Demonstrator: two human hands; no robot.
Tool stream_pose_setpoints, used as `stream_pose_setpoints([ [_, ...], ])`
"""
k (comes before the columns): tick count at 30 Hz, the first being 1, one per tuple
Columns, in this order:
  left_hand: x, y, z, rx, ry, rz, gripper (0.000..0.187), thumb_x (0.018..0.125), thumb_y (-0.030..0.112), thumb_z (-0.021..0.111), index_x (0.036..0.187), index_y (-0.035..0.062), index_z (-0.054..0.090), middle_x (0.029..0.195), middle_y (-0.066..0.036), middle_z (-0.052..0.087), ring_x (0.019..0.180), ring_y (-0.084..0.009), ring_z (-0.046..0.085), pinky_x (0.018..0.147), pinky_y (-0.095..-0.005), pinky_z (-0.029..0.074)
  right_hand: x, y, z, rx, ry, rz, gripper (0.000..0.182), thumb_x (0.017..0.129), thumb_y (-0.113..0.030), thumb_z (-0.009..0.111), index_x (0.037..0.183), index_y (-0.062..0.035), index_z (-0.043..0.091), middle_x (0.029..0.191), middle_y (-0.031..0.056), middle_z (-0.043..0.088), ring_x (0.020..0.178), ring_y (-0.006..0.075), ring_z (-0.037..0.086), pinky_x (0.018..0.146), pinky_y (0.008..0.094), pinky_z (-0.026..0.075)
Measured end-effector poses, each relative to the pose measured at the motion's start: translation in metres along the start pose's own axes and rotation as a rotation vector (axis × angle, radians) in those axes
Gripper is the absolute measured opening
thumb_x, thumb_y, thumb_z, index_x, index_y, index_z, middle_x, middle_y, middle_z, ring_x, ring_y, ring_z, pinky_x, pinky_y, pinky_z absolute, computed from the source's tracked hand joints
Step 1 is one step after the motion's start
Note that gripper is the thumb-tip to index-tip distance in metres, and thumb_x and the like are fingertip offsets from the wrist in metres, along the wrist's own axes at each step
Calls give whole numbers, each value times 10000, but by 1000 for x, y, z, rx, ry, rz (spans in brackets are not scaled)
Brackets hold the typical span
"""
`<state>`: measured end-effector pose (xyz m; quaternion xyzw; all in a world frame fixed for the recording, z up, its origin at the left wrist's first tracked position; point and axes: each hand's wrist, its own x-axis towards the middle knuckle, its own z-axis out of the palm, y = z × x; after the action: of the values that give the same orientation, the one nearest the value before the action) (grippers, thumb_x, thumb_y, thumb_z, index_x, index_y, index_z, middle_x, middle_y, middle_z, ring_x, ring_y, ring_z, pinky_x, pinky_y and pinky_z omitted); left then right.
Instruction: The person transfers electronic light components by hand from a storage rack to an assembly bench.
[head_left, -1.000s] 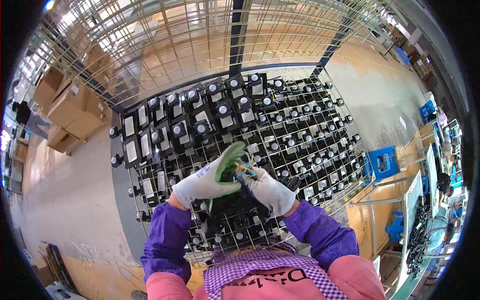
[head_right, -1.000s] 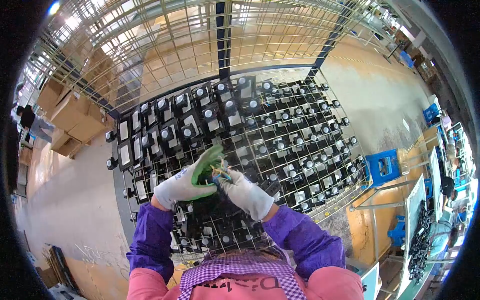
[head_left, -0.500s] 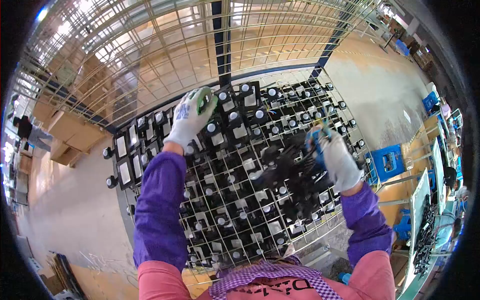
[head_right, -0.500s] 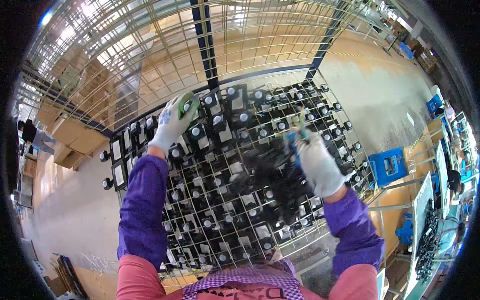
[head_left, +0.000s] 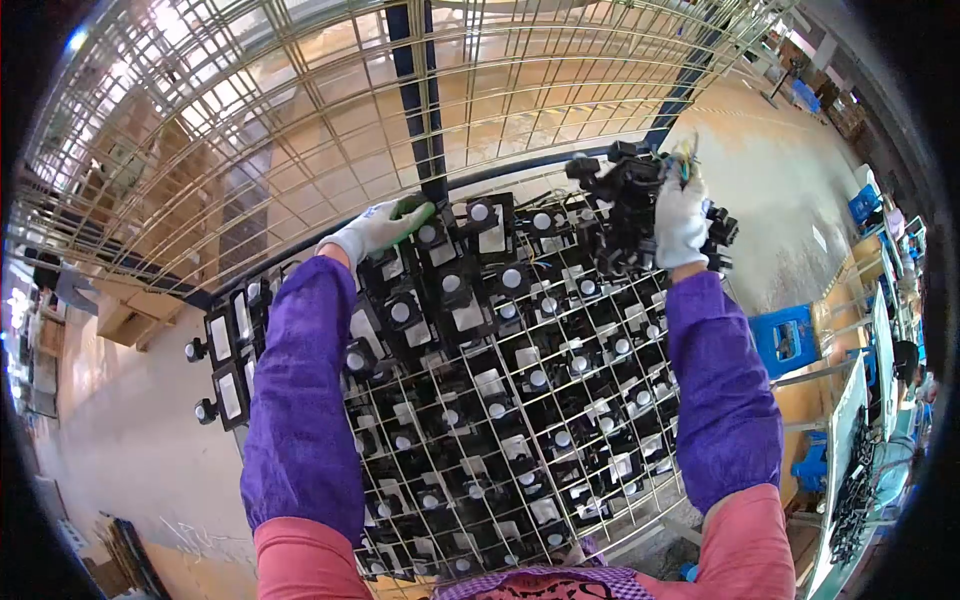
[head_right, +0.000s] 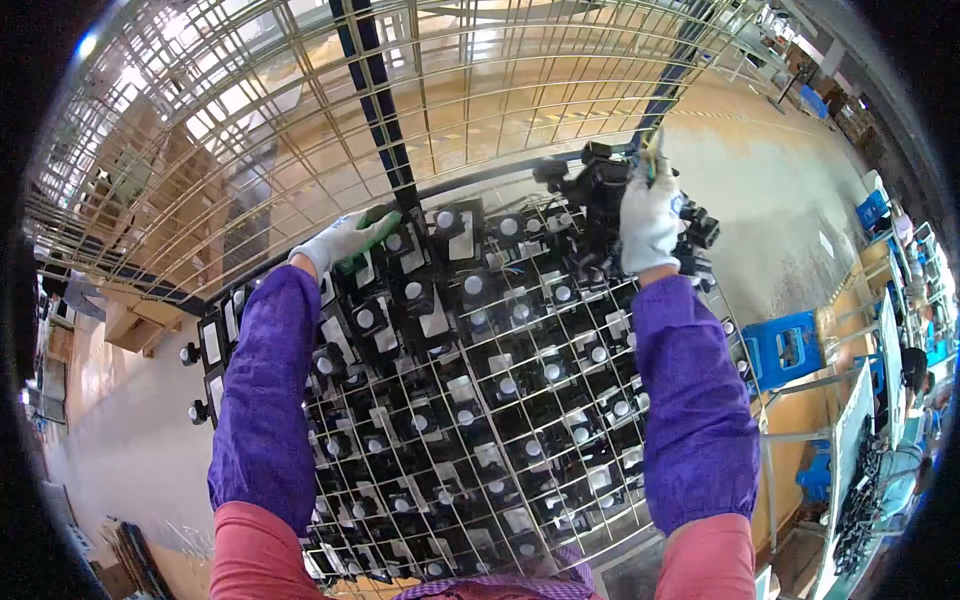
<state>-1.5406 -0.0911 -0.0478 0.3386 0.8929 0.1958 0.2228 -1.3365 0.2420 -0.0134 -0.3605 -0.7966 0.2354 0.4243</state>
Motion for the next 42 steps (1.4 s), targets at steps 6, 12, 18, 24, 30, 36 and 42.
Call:
stream_pose_setpoints([
  [6, 11, 25, -10, -164, -110, -70, 687, 881, 616, 486, 1326, 93, 503, 1254, -138, 583, 1154, -240, 528, 977, -328, 401, -11, -44, 41, 145, -129, -100, 230, 948, -213, 536, 1066, -35, 623, 856, 220, 653, 771, 375, 633, 655, 397, 477],
  [12, 63, 7, 23, -205, -260, 80, 578, 947, 509, 462, 1353, 98, 474, 1310, -87, 549, 1161, -220, 510, 1005, -319, 378, -5, -43, 82, 125, -343, -122, 333, 955, -284, 516, 1106, -3, 609, 850, 232, 653, 803, 404, 617, 684, 422, 484],
  [18, 37, 38, 14, 28, -264, -29, 681, 886, 562, 528, 1366, 85, 447, 1358, -132, 475, 1221, -265, 476, 1032, -373, 372, -31, -47, 69, 22, -498, -213, 339, 965, -315, 490, 1091, -17, 592, 778, 139, 630, 739, 309, 610, 673, 387, 473],
  [24, -2, 50, 18, -262, -512, 159, 609, 868, 409, 642, 1348, 90, 445, 1217, -139, 599, 1107, -227, 557, 968, -338, 431, -69, -67, -15, 270, -714, 157, 242, 985, -250, 488, 1023, -57, 629, 718, 3, 585, 613, 78, 493, 563, 248, 404],
  [30, -74, 89, 51, 146, -445, 362, 785, 744, 611, 650, 1315, 97, 491, 1242, -153, 579, 1054, -313, 616, 890, -356, 499, -110, -47, -87, 349, -794, 497, 192, 985, -184, 482, 1055, -58, 608, 785, -4, 593, 633, 62, 502, 560, 226, 398],
  [36, -149, 103, 88, 268, -470, 496, 836, 732, 652, 639, 1319, 80, 478, 1200, -149, 564, 923, -336, 642, 792, -420, 521, -160, -44, -153, 255, -892, 512, 154, 966, -60, 485, 1086, -61, 580, 894, 31, 615, 711, 75, 553, 607, 218, 445],
  [42, -145, 67, 53, -76, 22, 336, 616, 834, 452, 638, 1264, 24, 533, 1249, -209, 564, 1162, -322, 540, 1017, -418, 411, -179, -29, -177, 329, -811, 546, 183, 986, -58, 408, 1114, -65, 538, 882, 35, 614, 711, 92, 559, 627, 228, 462],
])
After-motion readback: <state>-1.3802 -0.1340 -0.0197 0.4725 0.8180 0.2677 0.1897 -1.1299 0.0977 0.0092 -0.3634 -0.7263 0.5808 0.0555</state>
